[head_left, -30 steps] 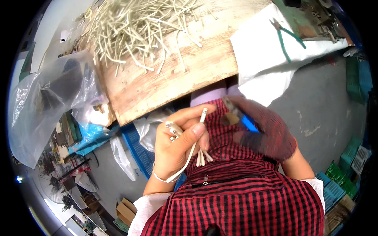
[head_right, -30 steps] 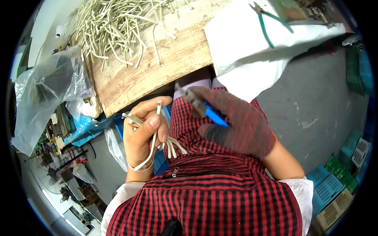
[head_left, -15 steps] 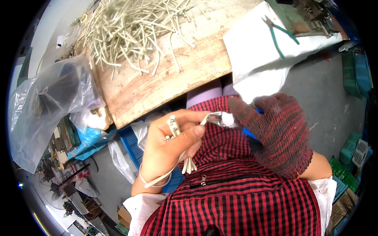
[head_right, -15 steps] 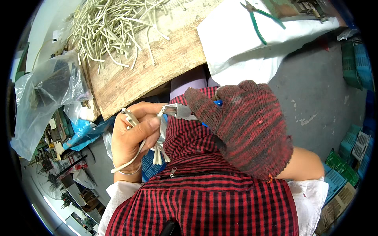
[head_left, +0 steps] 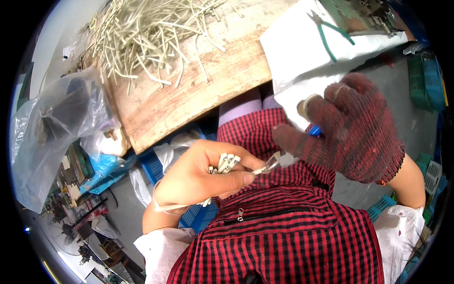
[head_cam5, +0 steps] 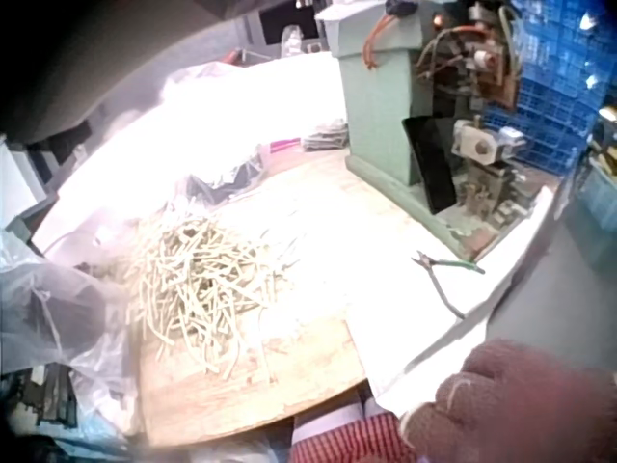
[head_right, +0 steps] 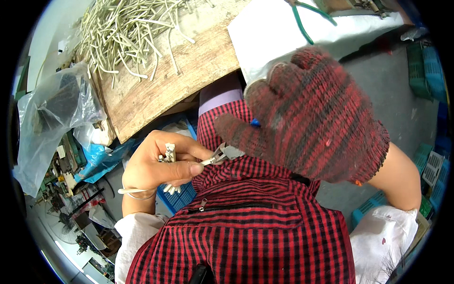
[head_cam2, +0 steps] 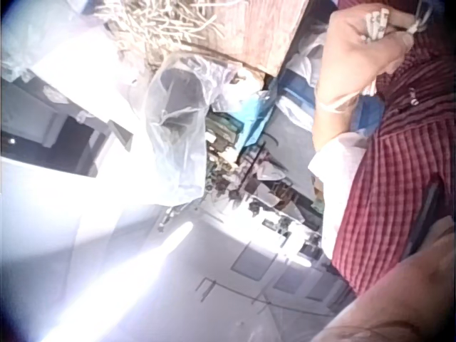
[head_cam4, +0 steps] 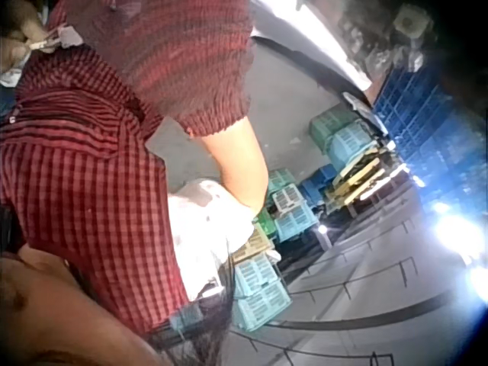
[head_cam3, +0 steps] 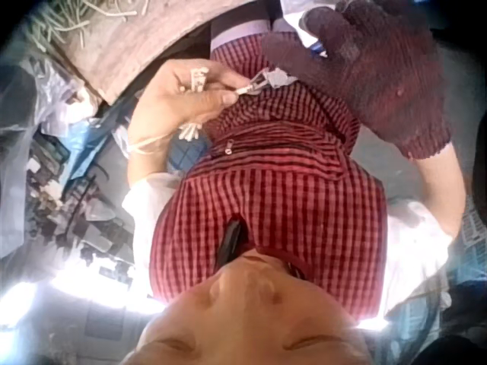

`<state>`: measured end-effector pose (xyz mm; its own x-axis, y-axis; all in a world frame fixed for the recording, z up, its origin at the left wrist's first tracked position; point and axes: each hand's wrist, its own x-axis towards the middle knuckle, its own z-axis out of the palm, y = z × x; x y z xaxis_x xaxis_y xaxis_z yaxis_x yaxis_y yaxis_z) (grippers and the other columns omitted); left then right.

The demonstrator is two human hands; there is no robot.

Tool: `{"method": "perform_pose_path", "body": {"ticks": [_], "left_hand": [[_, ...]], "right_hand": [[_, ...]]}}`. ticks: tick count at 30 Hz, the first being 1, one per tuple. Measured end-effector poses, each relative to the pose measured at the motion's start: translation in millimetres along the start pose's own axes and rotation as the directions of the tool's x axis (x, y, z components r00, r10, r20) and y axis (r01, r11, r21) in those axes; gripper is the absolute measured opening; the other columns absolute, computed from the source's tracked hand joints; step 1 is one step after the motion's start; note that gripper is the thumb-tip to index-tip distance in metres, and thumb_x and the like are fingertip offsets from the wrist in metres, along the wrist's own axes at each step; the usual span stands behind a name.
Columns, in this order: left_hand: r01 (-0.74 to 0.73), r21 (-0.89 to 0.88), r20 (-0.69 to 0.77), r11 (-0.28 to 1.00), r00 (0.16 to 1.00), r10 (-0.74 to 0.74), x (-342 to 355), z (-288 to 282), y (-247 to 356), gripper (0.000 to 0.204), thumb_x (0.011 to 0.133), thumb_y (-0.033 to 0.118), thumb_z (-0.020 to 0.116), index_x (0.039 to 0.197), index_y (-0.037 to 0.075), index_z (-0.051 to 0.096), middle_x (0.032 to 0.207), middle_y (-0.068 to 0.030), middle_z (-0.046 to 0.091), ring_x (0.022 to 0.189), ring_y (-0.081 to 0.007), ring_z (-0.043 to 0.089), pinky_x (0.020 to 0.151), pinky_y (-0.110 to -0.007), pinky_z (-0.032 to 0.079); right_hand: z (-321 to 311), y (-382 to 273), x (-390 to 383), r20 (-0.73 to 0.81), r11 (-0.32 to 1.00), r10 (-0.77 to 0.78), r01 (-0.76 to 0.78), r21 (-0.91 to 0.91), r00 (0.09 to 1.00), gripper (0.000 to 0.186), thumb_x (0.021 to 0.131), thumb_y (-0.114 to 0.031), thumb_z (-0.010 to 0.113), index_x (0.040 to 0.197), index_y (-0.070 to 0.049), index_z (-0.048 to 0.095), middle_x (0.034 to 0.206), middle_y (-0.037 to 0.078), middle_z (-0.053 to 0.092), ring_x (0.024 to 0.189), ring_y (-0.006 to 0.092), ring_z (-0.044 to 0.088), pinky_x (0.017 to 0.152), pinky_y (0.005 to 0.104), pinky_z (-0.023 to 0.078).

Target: The person sits on the floor and repeatedly picks up thin white rods from a wooden board. Using pliers, they trim the ends of the rods and place the trimmed pieces back onto the board. The process is continuous and repetitive throughout the clip.

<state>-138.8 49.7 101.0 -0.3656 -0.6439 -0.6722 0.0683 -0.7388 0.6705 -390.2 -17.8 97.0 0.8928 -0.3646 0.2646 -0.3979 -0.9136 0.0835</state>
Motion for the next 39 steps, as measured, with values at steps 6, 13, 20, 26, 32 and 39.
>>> {"method": "perform_pose_path", "body": {"ticks": [6, 13, 20, 26, 32, 39], "left_hand": [[-0.043, 0.245, 0.091, 0.969, 0.996, 0.022, 5.1, 3.9, 6.3, 0.026, 0.072, -0.009, 0.070, 0.098, -0.008, 0.070, 0.067, -0.0070, 0.065, 0.049, -0.0069, 0.050, 0.045, -0.020, 0.034], [-0.117, -0.054, 0.036, 0.992, 0.992, 0.119, -2.7, 0.7, -11.6, 0.029, 0.070, -0.004, 0.072, 0.097, -0.013, 0.068, 0.064, -0.0093, 0.063, 0.045, -0.0074, 0.048, 0.041, -0.021, 0.032], [-0.150, -0.133, -0.070, 0.980, 0.987, 0.141, 3.6, 2.6, -14.2, 0.027, 0.074, -0.004, 0.068, 0.100, -0.013, 0.067, 0.059, -0.0042, 0.057, 0.045, -0.0048, 0.041, 0.042, -0.021, 0.025], [-0.139, -0.115, -0.004, 0.984, 0.990, 0.139, 6.2, 2.9, -18.0, 0.024, 0.074, -0.006, 0.068, 0.097, -0.014, 0.067, 0.056, -0.0055, 0.055, 0.041, -0.0053, 0.040, 0.039, -0.021, 0.022], [-0.374, -0.150, 0.160, 0.915, 0.904, 0.396, 14.7, 2.1, -24.3, 0.022, 0.093, 0.008, 0.061, 0.113, 0.000, 0.056, 0.073, -0.0052, 0.061, 0.048, -0.0095, 0.055, 0.041, -0.021, 0.040], [0.121, 0.820, 0.456, -0.560, 0.454, 0.766, 159.3, -62.6, 101.6, 0.020, 0.081, 0.011, 0.062, 0.098, 0.017, 0.070, 0.078, -0.0036, 0.069, 0.063, -0.0211, 0.066, 0.055, -0.033, 0.051]], "right_hand": [[-22.5, -5.1, 13.8, -0.011, 0.995, -0.066, 0.065, -0.075, 0.998, 0.036, 0.065, -0.027, 0.071, 0.100, -0.032, 0.069, 0.083, -0.002, 0.055, 0.075, 0.0162, 0.054, 0.068, 0.0364, 0.044], [1.9, -3.0, -12.2, 0.008, 0.988, 0.009, -0.010, 0.152, 1.000, 0.042, 0.062, -0.027, 0.075, 0.104, -0.027, 0.069, 0.077, -0.001, 0.055, 0.068, 0.0165, 0.056, 0.061, 0.0360, 0.044], [13.8, -13.7, -9.5, 0.046, 0.964, 0.148, -0.155, 0.214, 0.988, 0.046, 0.069, -0.021, 0.073, 0.114, -0.024, 0.066, 0.081, 0.003, 0.061, 0.066, 0.0176, 0.058, 0.058, 0.0339, 0.043], [-1.0, -7.2, -7.9, 0.181, 0.977, 0.036, -0.072, 0.199, 0.983, 0.039, 0.070, -0.020, 0.073, 0.108, -0.023, 0.068, 0.083, 0.003, 0.064, 0.066, 0.0160, 0.059, 0.059, 0.0330, 0.044], [33.5, -19.2, -33.7, 0.201, 0.535, 0.302, -0.340, 0.774, 0.932, 0.046, 0.070, -0.008, 0.068, 0.115, -0.014, 0.063, 0.092, 0.010, 0.066, 0.079, 0.0242, 0.064, 0.070, 0.0346, 0.052], [42.1, -51.9, -48.3, 0.358, 0.237, 0.634, -0.613, 0.754, 0.685, 0.049, 0.078, -0.010, 0.070, 0.124, -0.004, 0.056, 0.104, 0.014, 0.064, 0.094, 0.0261, 0.065, 0.084, 0.0365, 0.051]]}}
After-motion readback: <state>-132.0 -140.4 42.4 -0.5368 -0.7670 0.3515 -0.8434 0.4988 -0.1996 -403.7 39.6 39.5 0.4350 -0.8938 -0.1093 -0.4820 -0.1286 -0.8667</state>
